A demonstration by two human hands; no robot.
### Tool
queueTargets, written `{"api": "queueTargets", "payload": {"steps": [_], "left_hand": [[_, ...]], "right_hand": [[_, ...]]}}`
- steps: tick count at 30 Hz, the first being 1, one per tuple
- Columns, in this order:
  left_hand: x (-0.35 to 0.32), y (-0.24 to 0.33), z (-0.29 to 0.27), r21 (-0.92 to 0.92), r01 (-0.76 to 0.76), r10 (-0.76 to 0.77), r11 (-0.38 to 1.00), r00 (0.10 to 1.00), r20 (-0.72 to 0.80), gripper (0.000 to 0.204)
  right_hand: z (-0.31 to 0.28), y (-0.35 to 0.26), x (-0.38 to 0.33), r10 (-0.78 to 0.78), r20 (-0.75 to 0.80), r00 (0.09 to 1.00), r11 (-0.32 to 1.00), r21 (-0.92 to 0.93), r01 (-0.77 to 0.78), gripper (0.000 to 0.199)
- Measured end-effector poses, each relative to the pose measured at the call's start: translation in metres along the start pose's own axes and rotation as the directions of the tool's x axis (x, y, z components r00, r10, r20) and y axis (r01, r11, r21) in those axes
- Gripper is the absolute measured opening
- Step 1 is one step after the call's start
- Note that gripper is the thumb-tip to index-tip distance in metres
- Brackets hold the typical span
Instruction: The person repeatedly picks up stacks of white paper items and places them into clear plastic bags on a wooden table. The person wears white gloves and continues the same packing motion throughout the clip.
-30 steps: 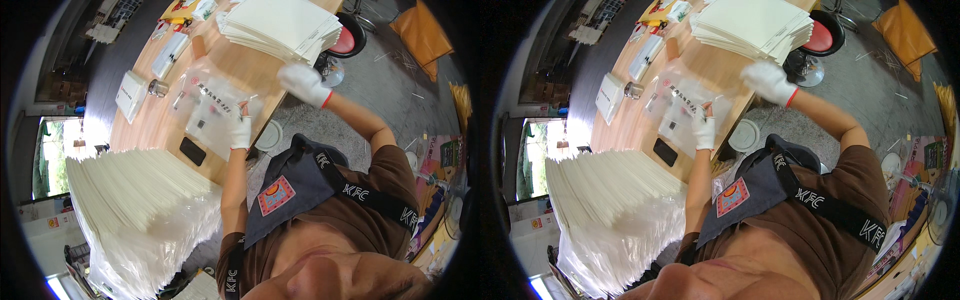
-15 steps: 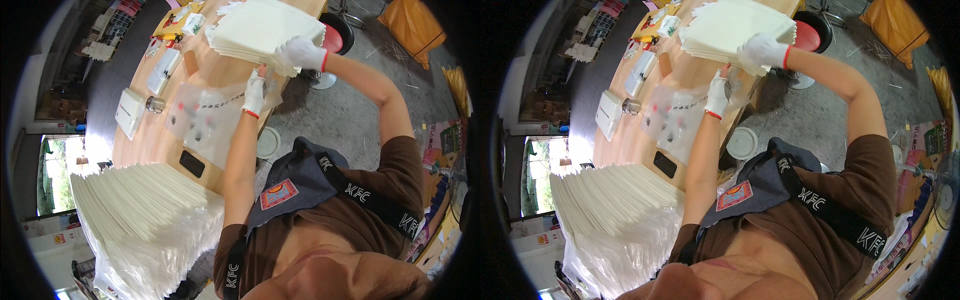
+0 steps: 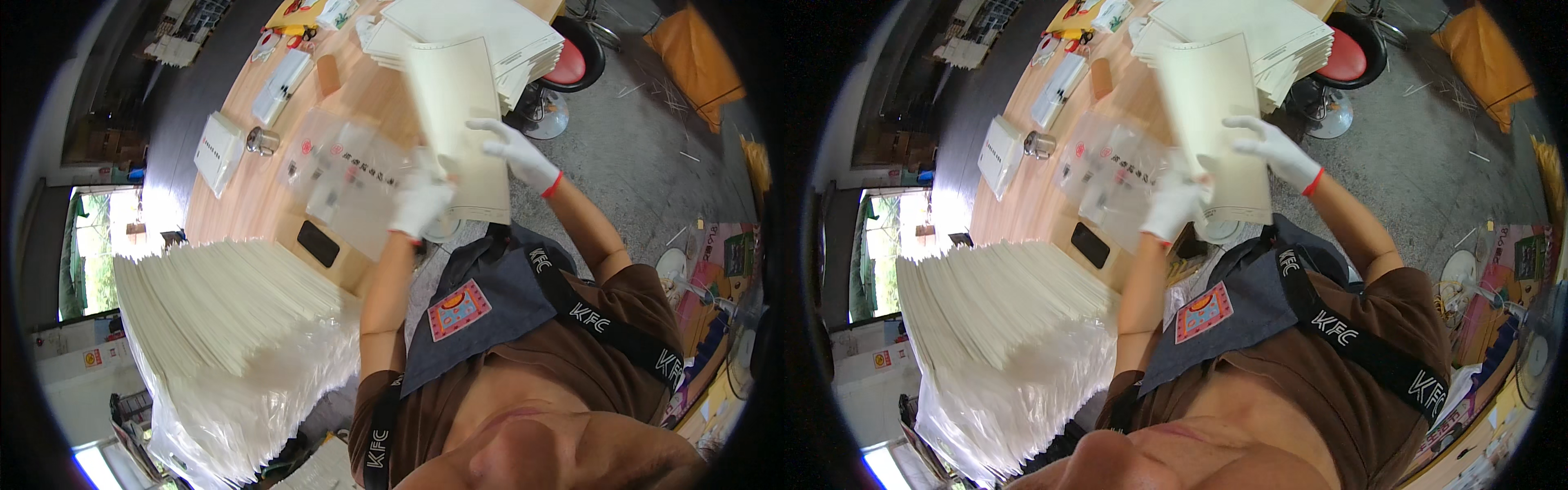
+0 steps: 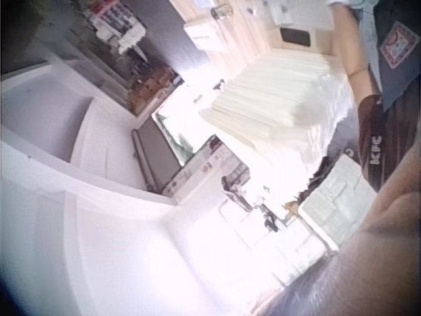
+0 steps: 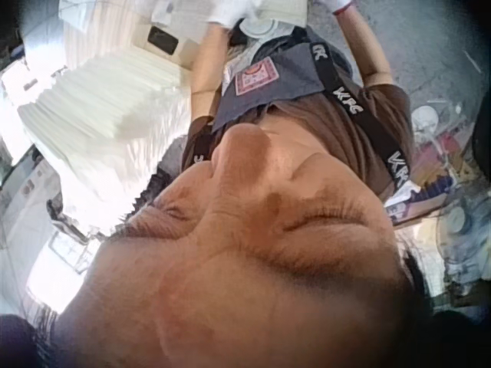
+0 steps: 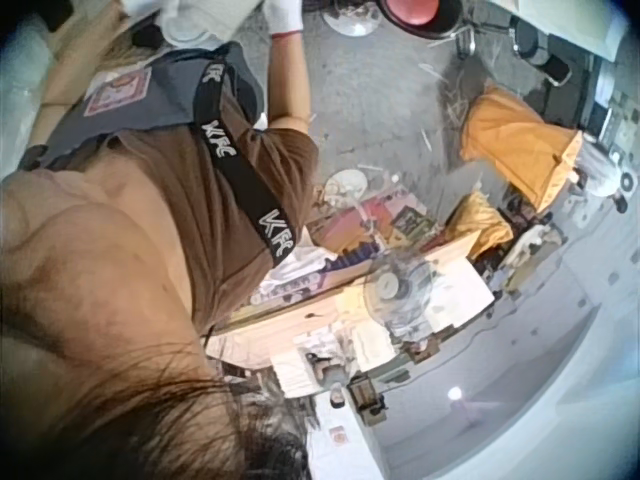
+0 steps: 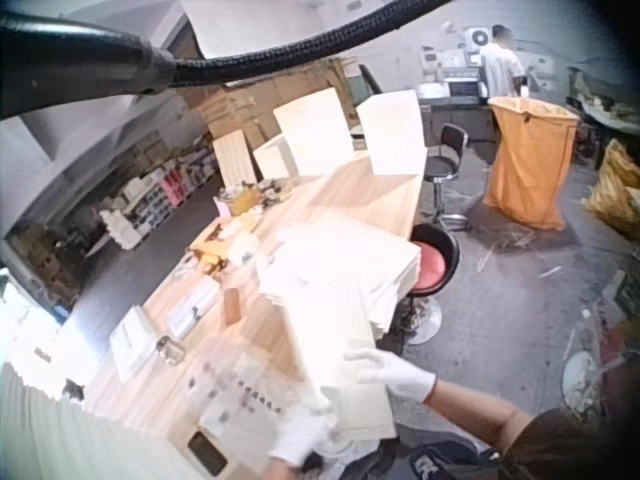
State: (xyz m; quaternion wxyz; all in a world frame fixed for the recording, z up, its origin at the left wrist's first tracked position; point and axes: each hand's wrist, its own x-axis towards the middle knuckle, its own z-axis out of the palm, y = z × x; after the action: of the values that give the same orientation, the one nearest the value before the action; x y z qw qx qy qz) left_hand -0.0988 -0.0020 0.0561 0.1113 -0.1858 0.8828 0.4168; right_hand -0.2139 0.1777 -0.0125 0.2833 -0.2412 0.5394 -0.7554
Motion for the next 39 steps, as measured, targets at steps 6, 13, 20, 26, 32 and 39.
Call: {"api": "queueTargets", "payload": {"steps": [6, 13, 20, 26, 32, 39], "left_hand": [[-0.018, 0.026, 0.018, 0.213, -0.111, 0.111, 0.971, 0.994, 0.010, 0.095], [-0.023, -0.071, -0.106, -0.840, -0.337, 0.101, 0.424, 0.940, -0.326, 0.044], [-0.078, -0.011, -0.037, 0.372, -0.456, 0.566, 0.809, 0.775, -0.282, 0.049], [-0.095, -0.093, 0.067, 0.142, -0.810, 0.773, 0.568, 0.466, -0.431, 0.028], [-0.045, -0.003, 0.009, 0.165, -0.523, 0.535, 0.836, 0.713, -0.453, 0.032], [-0.019, -0.058, 0.010, 0.115, -0.261, 0.280, 0.959, 0.785, -0.553, 0.025]], "right_hand": [[0.026, -0.013, -0.006, -0.007, -0.248, 0.969, 0.827, -0.546, -0.134, 0.043], [0.024, -0.091, -0.011, -0.197, 0.540, 0.818, 0.296, -0.763, 0.575, 0.028], [0.060, -0.066, 0.018, 0.315, 0.565, 0.763, -0.073, -0.787, 0.613, 0.026], [0.055, 0.013, 0.050, 0.343, 0.400, 0.850, 0.887, -0.436, -0.153, 0.032], [0.087, 0.081, 0.090, -0.093, 0.529, 0.844, 0.238, -0.811, 0.535, 0.031], [0.118, 0.059, 0.012, -0.167, 0.468, 0.868, 0.178, -0.851, 0.493, 0.035]]}}
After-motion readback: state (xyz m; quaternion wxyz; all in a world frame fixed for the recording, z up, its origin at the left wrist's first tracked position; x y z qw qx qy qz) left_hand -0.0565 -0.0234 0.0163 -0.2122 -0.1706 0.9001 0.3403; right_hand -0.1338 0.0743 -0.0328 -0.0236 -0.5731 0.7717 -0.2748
